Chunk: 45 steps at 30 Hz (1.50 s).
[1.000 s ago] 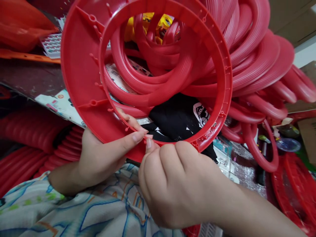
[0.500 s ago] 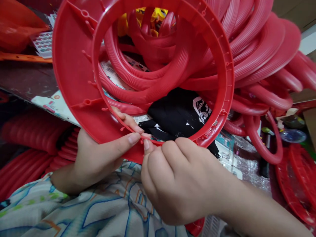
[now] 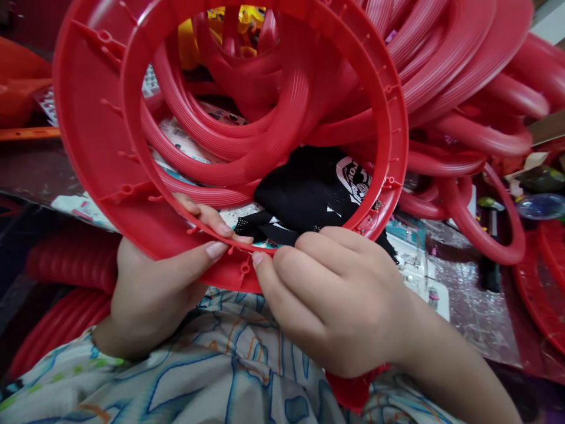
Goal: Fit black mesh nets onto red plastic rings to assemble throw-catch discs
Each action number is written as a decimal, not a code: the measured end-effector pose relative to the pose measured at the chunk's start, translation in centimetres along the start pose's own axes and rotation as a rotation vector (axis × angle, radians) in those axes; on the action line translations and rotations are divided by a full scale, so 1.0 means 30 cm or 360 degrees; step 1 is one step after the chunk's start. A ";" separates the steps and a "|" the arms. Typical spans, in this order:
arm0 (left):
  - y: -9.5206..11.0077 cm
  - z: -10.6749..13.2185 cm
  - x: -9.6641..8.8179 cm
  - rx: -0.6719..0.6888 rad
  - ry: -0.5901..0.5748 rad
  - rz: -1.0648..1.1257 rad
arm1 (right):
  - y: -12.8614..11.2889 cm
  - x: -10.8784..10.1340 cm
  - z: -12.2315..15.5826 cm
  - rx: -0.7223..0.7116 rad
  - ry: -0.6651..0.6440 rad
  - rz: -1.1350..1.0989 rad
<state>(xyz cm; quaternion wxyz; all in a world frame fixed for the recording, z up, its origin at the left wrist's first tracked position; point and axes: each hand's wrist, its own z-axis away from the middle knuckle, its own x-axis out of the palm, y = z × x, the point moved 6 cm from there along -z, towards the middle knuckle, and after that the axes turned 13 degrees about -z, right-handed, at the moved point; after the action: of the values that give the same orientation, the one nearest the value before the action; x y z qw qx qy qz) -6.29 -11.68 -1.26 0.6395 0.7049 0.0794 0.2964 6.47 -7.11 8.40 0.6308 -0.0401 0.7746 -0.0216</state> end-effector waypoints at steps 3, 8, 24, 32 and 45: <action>0.000 0.002 0.002 -0.0002 0.0005 -0.0019 | 0.001 -0.003 0.005 0.0028 0.0013 -0.0037; 0.005 0.004 0.006 0.0023 0.0039 0.0011 | 0.003 -0.001 0.003 0.0021 0.0056 -0.0032; 0.005 0.006 0.006 0.0107 0.0067 0.0021 | 0.022 -0.004 0.021 0.0127 0.0125 -0.0092; 0.000 0.008 0.003 0.0009 0.0036 -0.0052 | 0.039 -0.010 0.037 -0.0059 0.0331 -0.0115; 0.018 0.003 0.006 -0.0040 0.0170 0.0088 | -0.021 -0.011 0.071 0.0061 0.0284 0.0137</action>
<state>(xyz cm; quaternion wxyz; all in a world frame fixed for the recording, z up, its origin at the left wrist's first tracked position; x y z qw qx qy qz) -6.24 -11.76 -0.68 0.6347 0.6819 0.0901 0.3522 8.65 -7.67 8.34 0.5603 0.0073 0.8282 -0.0127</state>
